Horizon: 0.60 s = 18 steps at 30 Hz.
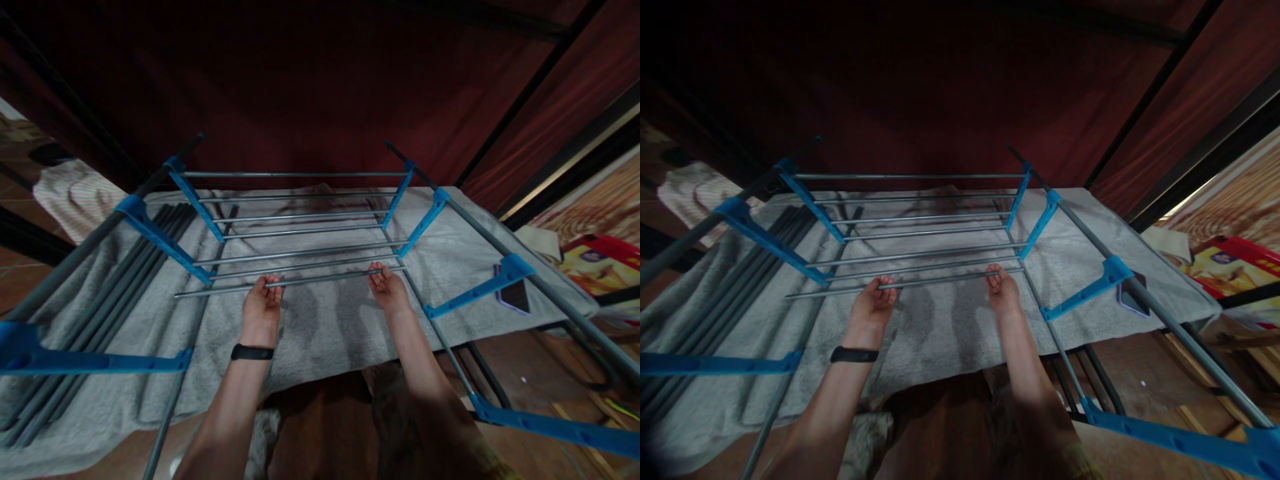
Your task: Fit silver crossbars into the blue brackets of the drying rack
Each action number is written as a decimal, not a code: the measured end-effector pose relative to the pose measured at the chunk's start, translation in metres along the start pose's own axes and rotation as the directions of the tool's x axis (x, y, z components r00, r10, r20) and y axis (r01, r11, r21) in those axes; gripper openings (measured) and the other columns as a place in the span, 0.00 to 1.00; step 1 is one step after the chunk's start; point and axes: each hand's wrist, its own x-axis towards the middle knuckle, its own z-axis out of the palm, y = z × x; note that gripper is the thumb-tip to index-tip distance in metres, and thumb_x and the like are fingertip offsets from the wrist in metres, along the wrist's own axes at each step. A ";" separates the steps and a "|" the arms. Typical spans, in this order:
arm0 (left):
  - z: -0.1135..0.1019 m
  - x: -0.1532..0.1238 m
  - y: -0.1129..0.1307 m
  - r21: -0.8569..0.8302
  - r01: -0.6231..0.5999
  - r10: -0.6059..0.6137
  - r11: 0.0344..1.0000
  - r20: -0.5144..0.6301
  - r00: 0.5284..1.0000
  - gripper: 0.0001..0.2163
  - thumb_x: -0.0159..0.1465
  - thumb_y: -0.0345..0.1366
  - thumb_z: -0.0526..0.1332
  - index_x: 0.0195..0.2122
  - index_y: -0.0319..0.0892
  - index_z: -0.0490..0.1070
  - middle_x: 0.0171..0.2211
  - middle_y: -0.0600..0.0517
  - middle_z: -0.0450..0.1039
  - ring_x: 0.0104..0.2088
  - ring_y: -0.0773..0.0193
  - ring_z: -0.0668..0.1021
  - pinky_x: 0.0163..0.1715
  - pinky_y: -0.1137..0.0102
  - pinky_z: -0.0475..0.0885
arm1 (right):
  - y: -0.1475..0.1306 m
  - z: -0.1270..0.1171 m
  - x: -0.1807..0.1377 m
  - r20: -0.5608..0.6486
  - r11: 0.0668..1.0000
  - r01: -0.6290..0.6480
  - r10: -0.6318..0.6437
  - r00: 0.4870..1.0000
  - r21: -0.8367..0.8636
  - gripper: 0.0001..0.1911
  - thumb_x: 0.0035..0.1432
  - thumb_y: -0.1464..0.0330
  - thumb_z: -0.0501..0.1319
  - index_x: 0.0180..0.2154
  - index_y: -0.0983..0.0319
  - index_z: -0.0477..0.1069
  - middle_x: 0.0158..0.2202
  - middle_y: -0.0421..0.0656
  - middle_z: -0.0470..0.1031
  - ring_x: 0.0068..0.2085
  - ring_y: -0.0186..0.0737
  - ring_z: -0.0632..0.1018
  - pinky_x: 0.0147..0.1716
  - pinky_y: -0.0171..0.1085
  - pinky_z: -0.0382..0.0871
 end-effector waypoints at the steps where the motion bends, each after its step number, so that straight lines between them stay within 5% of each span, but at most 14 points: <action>1: 0.000 0.001 0.000 0.000 0.004 -0.004 1.000 0.005 1.000 0.08 0.65 0.24 0.55 0.29 0.39 0.68 0.26 0.54 0.71 0.26 0.73 0.75 0.28 0.78 0.72 | 0.000 0.000 0.000 0.004 1.000 -0.005 0.005 1.000 -0.005 0.11 0.65 0.75 0.53 0.31 0.60 0.70 0.26 0.37 0.78 0.27 0.29 0.79 0.32 0.29 0.77; 18: -0.002 0.003 0.009 -0.047 0.006 -0.008 0.999 -0.027 1.000 0.08 0.67 0.26 0.54 0.31 0.40 0.68 0.26 0.54 0.71 0.28 0.72 0.77 0.32 0.76 0.73 | 0.000 -0.004 0.005 -0.065 0.998 0.064 -0.064 0.996 -0.004 0.07 0.62 0.72 0.58 0.31 0.60 0.70 0.23 0.33 0.75 0.24 0.26 0.77 0.30 0.27 0.75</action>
